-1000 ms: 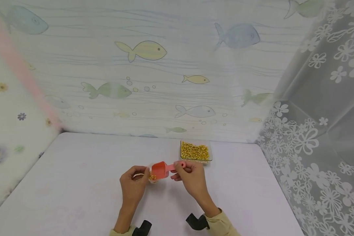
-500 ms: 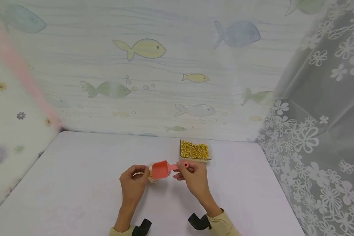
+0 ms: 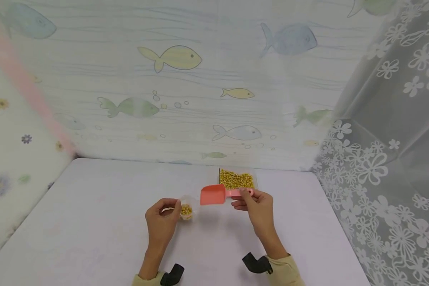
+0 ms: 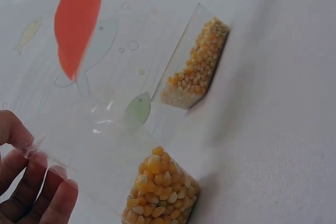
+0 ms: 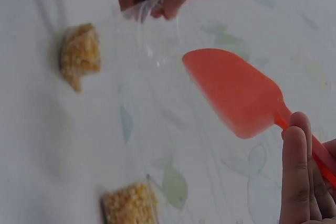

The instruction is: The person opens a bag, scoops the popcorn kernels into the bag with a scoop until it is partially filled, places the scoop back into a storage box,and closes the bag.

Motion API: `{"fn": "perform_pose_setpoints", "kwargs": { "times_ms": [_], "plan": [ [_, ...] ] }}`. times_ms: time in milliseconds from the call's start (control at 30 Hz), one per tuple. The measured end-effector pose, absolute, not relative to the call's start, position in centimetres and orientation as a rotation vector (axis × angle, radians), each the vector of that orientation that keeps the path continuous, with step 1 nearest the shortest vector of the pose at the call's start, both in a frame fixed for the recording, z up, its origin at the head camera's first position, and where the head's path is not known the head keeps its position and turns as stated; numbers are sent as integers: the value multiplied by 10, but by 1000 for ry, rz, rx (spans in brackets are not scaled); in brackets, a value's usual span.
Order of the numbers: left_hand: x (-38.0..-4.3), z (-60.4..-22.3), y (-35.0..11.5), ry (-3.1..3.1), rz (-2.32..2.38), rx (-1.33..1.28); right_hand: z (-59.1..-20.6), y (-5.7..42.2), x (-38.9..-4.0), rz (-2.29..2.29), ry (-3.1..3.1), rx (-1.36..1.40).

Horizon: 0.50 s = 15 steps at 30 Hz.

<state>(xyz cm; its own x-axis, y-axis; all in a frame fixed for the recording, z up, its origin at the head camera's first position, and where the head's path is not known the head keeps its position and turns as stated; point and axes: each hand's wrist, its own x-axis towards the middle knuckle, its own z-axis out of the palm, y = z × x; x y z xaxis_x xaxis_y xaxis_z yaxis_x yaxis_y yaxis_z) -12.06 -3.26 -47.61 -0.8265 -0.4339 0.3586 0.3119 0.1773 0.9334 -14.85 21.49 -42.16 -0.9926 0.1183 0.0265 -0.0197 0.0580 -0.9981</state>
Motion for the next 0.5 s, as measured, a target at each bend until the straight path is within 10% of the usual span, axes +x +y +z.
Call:
{"fn": "perform_pose_setpoints", "kwargs": {
  "times_ms": [500],
  "plan": [
    [-121,-475,-33,-1838,-1739,125,-445,276,-207,1683,-2265,-62]
  ]
}}
